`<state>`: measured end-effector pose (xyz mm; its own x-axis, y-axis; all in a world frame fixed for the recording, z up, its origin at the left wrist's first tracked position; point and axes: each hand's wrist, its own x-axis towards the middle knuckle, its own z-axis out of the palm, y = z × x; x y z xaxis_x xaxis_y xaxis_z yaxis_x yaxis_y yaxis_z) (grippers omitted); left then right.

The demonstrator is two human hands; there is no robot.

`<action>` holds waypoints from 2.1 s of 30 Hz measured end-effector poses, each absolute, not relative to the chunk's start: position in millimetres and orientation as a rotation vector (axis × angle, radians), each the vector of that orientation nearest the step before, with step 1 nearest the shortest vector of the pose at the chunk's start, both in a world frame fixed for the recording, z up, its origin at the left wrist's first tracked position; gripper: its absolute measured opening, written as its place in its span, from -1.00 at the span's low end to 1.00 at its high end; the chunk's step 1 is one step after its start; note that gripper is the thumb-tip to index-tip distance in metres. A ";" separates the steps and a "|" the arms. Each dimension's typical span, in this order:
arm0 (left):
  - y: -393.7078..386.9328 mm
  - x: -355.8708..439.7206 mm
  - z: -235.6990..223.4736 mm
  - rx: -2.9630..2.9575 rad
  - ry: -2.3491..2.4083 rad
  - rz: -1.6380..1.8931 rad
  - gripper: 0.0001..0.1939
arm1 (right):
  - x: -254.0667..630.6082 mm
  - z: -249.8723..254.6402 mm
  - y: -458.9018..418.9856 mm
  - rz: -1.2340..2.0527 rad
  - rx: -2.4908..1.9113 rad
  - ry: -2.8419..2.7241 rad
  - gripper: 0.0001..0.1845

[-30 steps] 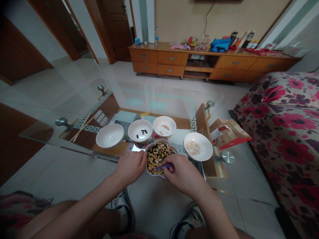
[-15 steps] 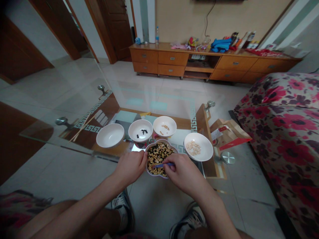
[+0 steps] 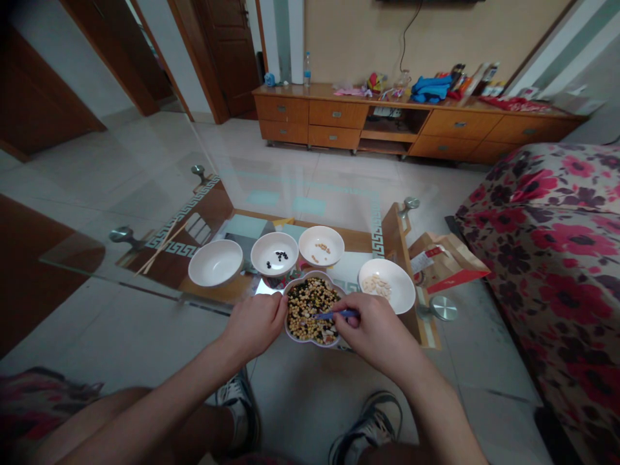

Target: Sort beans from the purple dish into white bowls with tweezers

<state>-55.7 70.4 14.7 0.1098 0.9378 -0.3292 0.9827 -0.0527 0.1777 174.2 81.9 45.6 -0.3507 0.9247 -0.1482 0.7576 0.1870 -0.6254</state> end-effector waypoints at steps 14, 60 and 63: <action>69.6 -55.7 15.0 2.022 1.879 -0.164 -0.43 | 176.3 41.9 78.4 1.034 -1.610 -2.277 -0.80; 69.5 -56.4 14.6 2.039 1.885 -0.126 -0.45 | 151.8 29.0 115.4 0.200 -1.660 -1.787 -0.68; 69.7 -56.6 14.7 2.027 1.873 -0.131 -0.44 | 151.9 31.2 114.0 0.178 -1.675 -1.782 -0.66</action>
<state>-56.6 69.7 14.7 0.1092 0.9420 -0.3175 0.9770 -0.0429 0.2089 151.9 114.0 31.2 0.0546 0.9257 0.3744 0.8332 0.1644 -0.5280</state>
